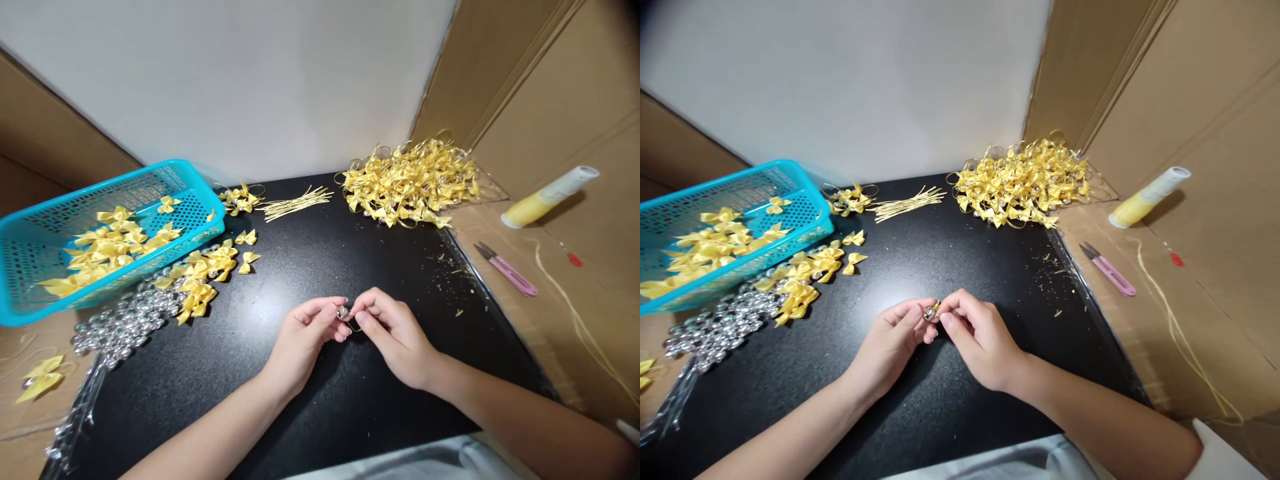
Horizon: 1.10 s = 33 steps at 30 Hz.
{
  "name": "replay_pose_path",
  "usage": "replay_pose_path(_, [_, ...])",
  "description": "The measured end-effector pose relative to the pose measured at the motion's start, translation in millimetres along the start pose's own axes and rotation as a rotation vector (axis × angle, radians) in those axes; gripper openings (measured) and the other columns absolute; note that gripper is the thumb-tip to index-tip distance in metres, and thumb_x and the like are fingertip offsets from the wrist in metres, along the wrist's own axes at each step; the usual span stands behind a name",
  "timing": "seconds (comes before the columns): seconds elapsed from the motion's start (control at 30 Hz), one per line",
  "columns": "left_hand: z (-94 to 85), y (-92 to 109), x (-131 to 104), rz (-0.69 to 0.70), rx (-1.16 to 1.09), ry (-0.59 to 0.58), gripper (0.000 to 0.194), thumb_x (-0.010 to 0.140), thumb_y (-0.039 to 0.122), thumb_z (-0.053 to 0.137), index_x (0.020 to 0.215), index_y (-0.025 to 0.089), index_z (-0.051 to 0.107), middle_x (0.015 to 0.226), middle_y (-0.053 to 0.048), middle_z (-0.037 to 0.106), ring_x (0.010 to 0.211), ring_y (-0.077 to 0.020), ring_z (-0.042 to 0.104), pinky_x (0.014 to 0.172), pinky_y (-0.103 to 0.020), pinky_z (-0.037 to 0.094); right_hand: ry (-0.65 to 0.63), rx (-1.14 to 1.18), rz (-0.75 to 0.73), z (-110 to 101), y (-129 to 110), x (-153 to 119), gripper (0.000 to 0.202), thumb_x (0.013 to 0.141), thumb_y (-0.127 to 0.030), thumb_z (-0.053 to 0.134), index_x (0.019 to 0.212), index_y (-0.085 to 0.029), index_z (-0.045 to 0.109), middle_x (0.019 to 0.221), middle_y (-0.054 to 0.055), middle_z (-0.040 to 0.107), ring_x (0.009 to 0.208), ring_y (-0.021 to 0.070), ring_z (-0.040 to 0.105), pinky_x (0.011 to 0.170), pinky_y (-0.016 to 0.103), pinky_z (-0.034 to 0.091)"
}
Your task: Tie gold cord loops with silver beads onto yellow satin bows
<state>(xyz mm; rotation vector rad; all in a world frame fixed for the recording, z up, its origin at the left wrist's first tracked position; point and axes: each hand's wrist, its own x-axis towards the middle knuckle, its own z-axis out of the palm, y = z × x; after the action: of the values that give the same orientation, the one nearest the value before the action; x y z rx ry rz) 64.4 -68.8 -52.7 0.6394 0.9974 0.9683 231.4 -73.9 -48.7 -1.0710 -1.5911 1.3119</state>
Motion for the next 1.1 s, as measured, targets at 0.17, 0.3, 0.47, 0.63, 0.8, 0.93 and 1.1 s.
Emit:
replay_pose_path(0.17, [3.2, -5.8, 4.0, -0.026, -0.132, 0.012, 0.025, 0.07, 0.035, 0.08, 0.081, 0.015, 0.069, 0.069, -0.001, 0.071, 0.051, -0.0074, 0.061, 0.052, -0.017, 0.05, 0.065, -0.059, 0.043, 0.3, 2.3, -0.7, 0.008, 0.093, -0.027, 0.046, 0.096, -0.021, 0.051, 0.06, -0.003, 0.056, 0.054, 0.0116, 0.053, 0.052, 0.023, 0.037])
replay_pose_path(0.3, [5.7, -5.5, 0.5, -0.014, -0.09, 0.006, 0.025, 0.071, 0.034, 0.079, 0.073, 0.014, 0.065, 0.063, -0.001, 0.07, 0.051, -0.0087, 0.063, 0.052, -0.017, 0.052, 0.071, -0.006, 0.064, 2.1, 1.3, 0.1, 0.004, 0.09, -0.021, 0.048, 0.093, -0.022, 0.046, 0.057, -0.006, 0.055, 0.045, 0.0087, 0.046, 0.047, 0.021, 0.034])
replay_pose_path(0.47, [4.8, -7.0, -1.4, -0.027, -0.029, -0.017, 0.022, 0.074, 0.032, 0.077, 0.078, 0.013, 0.068, 0.063, -0.002, 0.072, 0.055, -0.0096, 0.067, 0.057, -0.017, 0.055, 0.074, 0.064, 0.081, 2.9, 3.3, 1.5, 0.013, 0.083, -0.013, 0.05, 0.084, -0.023, 0.042, 0.049, -0.011, 0.042, 0.04, 0.0061, 0.035, 0.044, 0.018, 0.028])
replay_pose_path(0.63, [5.1, -7.2, -3.5, -0.033, -0.043, -0.022, 0.019, 0.069, 0.021, 0.081, 0.079, 0.013, 0.068, 0.066, 0.0, 0.073, 0.056, -0.0085, 0.068, 0.058, -0.016, 0.056, 0.073, 0.064, 0.105, 2.9, 3.1, 0.4, 0.018, 0.081, -0.008, 0.049, 0.081, -0.024, 0.04, 0.048, -0.013, 0.038, 0.04, 0.0054, 0.033, 0.044, 0.017, 0.029])
replay_pose_path(0.8, [8.1, -5.8, -5.3, -0.02, -0.043, -0.024, 0.019, 0.069, 0.018, 0.081, 0.078, 0.013, 0.066, 0.068, 0.0, 0.074, 0.056, -0.0075, 0.067, 0.058, -0.015, 0.056, 0.086, 0.056, 0.101, 2.9, 0.4, -1.1, 0.019, 0.081, -0.008, 0.049, 0.08, -0.024, 0.039, 0.049, -0.012, 0.043, 0.039, 0.0054, 0.036, 0.042, 0.017, 0.029])
replay_pose_path(0.93, [5.1, -6.4, -3.5, 0.008, -0.048, -0.049, 0.017, 0.074, 0.018, 0.078, 0.082, 0.013, 0.063, 0.072, 0.0, 0.074, 0.061, -0.0073, 0.068, 0.062, -0.015, 0.056, 0.164, 0.032, 0.109, -1.4, -1.2, 1.6, 0.011, 0.085, -0.013, 0.05, 0.085, -0.023, 0.044, 0.051, -0.011, 0.042, 0.042, 0.0062, 0.036, 0.044, 0.019, 0.029])
replay_pose_path(1.1, [1.3, -9.2, -3.8, 0.054, -0.061, -0.146, 0.015, 0.08, 0.014, 0.071, 0.087, 0.016, 0.058, 0.08, 0.001, 0.074, 0.066, -0.0058, 0.068, 0.068, -0.015, 0.056, 0.015, 0.236, 0.274, -8.3, -4.3, 10.3, 0.009, 0.089, -0.027, 0.051, 0.094, -0.019, 0.051, 0.061, -0.006, 0.048, 0.056, 0.0087, 0.049, 0.055, 0.021, 0.04])
